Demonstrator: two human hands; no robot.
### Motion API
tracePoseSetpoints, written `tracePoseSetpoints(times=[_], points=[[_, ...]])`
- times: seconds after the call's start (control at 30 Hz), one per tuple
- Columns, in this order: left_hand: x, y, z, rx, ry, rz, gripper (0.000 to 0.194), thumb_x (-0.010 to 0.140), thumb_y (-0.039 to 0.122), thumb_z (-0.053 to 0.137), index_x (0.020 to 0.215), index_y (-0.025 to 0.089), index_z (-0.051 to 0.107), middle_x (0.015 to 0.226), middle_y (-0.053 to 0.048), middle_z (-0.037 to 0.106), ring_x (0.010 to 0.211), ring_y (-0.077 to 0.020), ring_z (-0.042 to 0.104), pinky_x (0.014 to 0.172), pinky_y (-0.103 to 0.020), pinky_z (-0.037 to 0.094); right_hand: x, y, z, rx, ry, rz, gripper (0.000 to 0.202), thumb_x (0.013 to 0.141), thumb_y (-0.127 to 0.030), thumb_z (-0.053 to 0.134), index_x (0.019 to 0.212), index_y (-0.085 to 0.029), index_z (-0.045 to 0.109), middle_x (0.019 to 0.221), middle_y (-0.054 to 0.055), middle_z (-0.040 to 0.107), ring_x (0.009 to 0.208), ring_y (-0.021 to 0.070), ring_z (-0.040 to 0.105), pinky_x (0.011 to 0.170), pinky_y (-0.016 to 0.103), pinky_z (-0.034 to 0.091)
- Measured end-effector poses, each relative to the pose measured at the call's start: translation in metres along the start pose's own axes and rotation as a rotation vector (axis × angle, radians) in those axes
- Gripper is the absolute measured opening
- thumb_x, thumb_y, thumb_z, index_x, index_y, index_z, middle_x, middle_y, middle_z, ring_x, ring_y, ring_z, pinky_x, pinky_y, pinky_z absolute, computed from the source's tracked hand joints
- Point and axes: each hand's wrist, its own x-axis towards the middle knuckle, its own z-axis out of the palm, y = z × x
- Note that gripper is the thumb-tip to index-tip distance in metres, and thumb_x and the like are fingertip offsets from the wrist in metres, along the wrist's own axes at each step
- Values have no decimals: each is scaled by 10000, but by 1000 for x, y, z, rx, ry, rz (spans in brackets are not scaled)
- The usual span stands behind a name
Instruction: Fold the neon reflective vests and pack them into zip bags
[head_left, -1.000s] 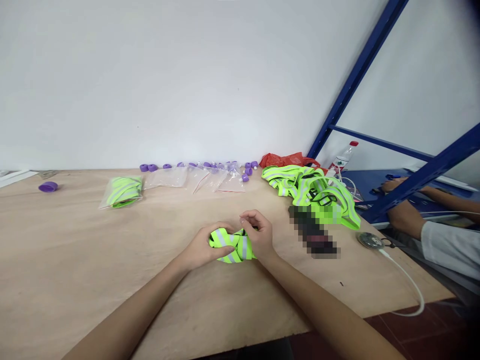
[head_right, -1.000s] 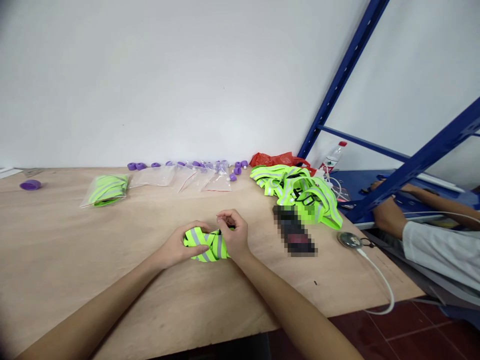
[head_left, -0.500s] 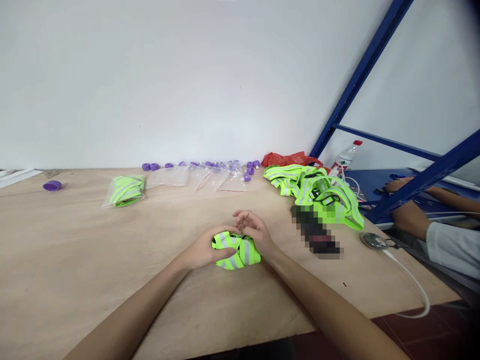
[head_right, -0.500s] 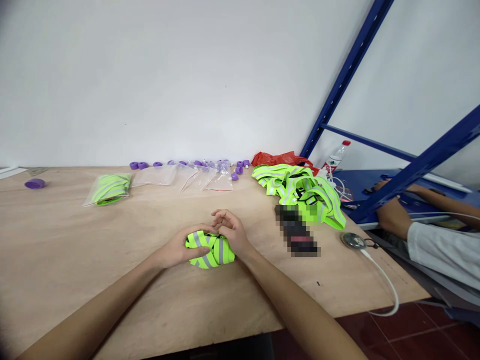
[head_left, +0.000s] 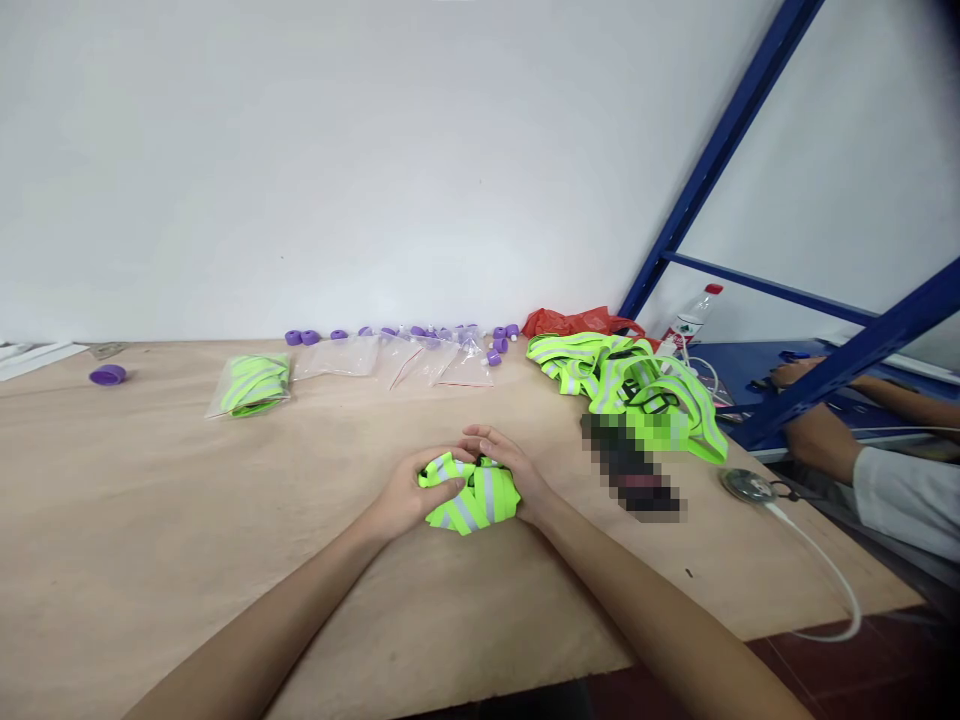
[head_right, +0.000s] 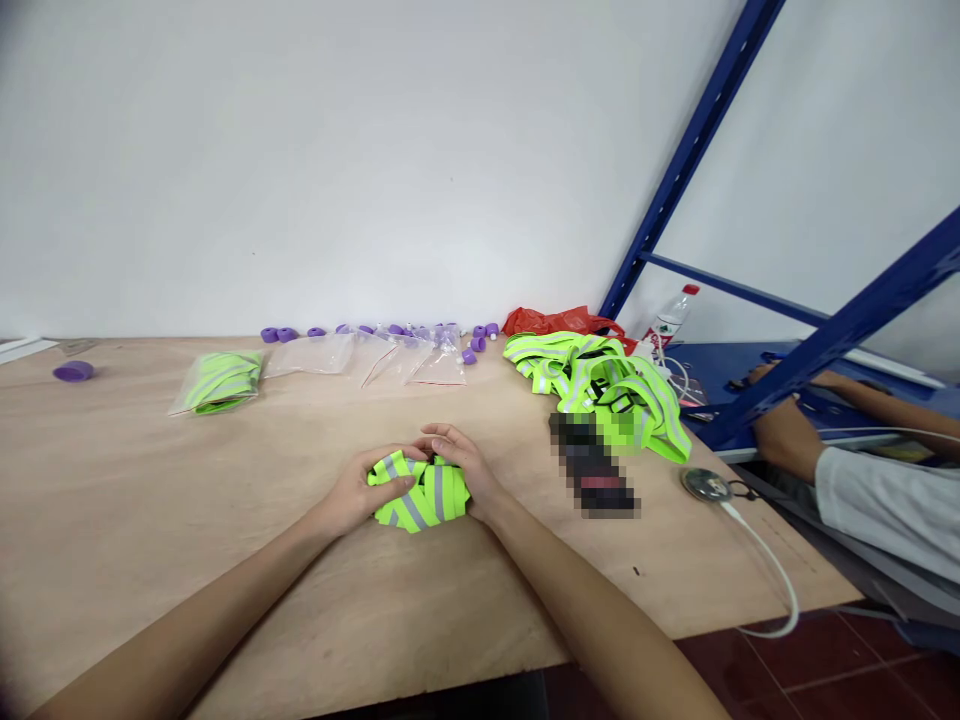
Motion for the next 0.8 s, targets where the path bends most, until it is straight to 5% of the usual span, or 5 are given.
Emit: tracePoseSetpoints(times=[0.2,0.47,0.57,0.8], points=[[2,3,-7,14,78,35,307,826,372,724,1081,202,741,1159,-78,743,1049,-275,678,905,-355,518,-2,4,-3,11,-102,58,455,728,-449,805,1103,-223,679,1069,65,729,933,227,691,807,342,540],[0,6,-5,75,119,44,425,825,384,725,1199,219,609,1147,-65,706,1043,-252,661,891,-341,515,-6,-10,-2,-71,-272,122,614,587,-245,908,1161,-236,690,1144,49,719,943,215,694,792,330,546],[0,4,-3,24,148,-25,549,804,403,741,1273,238,507,1101,-46,690,943,-230,672,803,-331,530,-7,-11,1,-68,-243,110,592,587,-236,891,1150,-239,708,1149,47,727,959,216,691,814,332,540],[6,-5,-5,88,225,28,670,777,407,772,1343,254,447,1178,-58,646,1098,-248,633,945,-381,491,-6,-1,3,-103,-95,53,539,555,-215,858,1082,-248,752,1128,35,742,989,243,668,838,361,529]])
